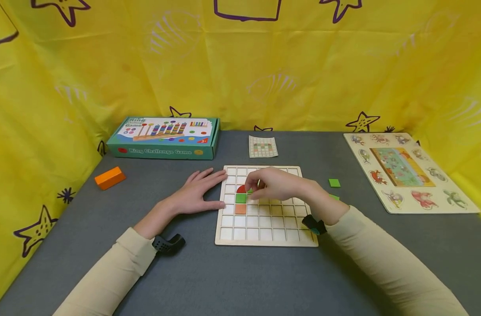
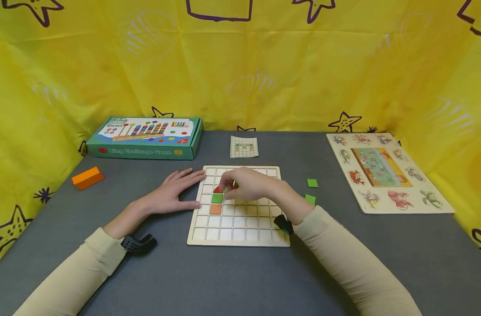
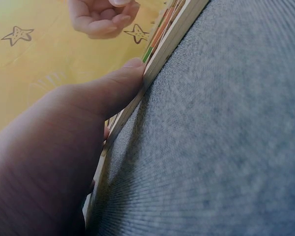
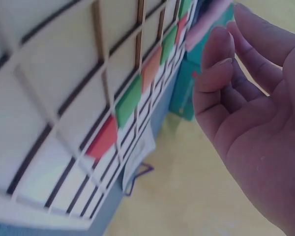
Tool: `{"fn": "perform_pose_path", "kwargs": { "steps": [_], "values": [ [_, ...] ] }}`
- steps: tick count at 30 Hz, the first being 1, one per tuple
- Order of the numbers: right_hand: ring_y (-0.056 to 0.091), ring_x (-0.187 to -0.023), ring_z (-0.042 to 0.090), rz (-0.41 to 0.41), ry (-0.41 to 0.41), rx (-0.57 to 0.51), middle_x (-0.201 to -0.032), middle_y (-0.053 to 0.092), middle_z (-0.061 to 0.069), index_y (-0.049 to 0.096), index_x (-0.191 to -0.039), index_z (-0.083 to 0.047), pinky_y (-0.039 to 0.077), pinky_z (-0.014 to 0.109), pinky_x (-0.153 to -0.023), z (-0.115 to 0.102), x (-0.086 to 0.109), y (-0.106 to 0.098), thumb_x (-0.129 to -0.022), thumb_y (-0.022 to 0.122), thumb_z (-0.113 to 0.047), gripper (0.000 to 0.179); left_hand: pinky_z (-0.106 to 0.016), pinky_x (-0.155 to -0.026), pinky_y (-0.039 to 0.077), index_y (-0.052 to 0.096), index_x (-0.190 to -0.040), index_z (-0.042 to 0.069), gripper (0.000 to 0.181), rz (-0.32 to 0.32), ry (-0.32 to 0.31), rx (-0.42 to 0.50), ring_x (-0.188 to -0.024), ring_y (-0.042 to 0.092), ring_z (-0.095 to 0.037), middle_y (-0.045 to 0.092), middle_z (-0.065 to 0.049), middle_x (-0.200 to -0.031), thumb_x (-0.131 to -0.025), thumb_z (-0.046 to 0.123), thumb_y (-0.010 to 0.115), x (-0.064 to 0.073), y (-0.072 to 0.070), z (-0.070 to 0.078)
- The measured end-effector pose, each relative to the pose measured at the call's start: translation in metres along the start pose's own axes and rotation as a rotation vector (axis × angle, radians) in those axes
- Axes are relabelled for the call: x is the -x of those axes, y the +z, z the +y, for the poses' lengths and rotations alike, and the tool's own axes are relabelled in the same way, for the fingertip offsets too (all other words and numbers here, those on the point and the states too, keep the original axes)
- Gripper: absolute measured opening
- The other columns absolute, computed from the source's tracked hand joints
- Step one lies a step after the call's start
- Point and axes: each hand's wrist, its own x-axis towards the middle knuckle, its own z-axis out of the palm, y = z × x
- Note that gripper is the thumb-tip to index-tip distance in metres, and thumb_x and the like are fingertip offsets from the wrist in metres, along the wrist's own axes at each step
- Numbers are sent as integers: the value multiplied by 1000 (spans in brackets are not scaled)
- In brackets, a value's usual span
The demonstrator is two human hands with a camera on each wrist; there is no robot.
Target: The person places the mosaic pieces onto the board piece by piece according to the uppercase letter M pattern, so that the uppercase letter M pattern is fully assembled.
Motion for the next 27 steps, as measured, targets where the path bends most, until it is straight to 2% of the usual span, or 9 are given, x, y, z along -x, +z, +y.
{"fn": "perform_pose_path", "kwargs": {
  "steps": [9, 21, 27],
  "values": [
    [60, -81, 18, 93, 58, -56, -88, 61, 1, 67, -110, -5, 51, 34, -73, 27, 32, -16, -95, 72, -11, 17, -60, -117, 3, 33, -160, 17, 88, 4, 3, -14, -152, 13, -32, 27, 0, -165, -91, 61, 66, -1, 2, -1],
    [57, -83, 20, 164, 181, -32, -89, 60, 1, 66, -108, -6, 48, 35, -72, 55, 68, -25, -94, 74, -13, 17, -60, -117, 3, 33, -160, 17, 88, 6, 6, -11, -152, 12, -32, 26, 1, -165, -91, 61, 66, -1, 2, -2],
    [57, -83, 20, 191, 182, -30, -89, 61, 1, 66, -109, -4, 49, 35, -74, 65, 84, -31, -94, 74, -11, 17, -60, -117, 3, 33, -160, 17, 88, 8, 6, -13, -152, 13, -32, 27, 1, -165, -91, 60, 66, -1, 2, -2]
  ]
}}
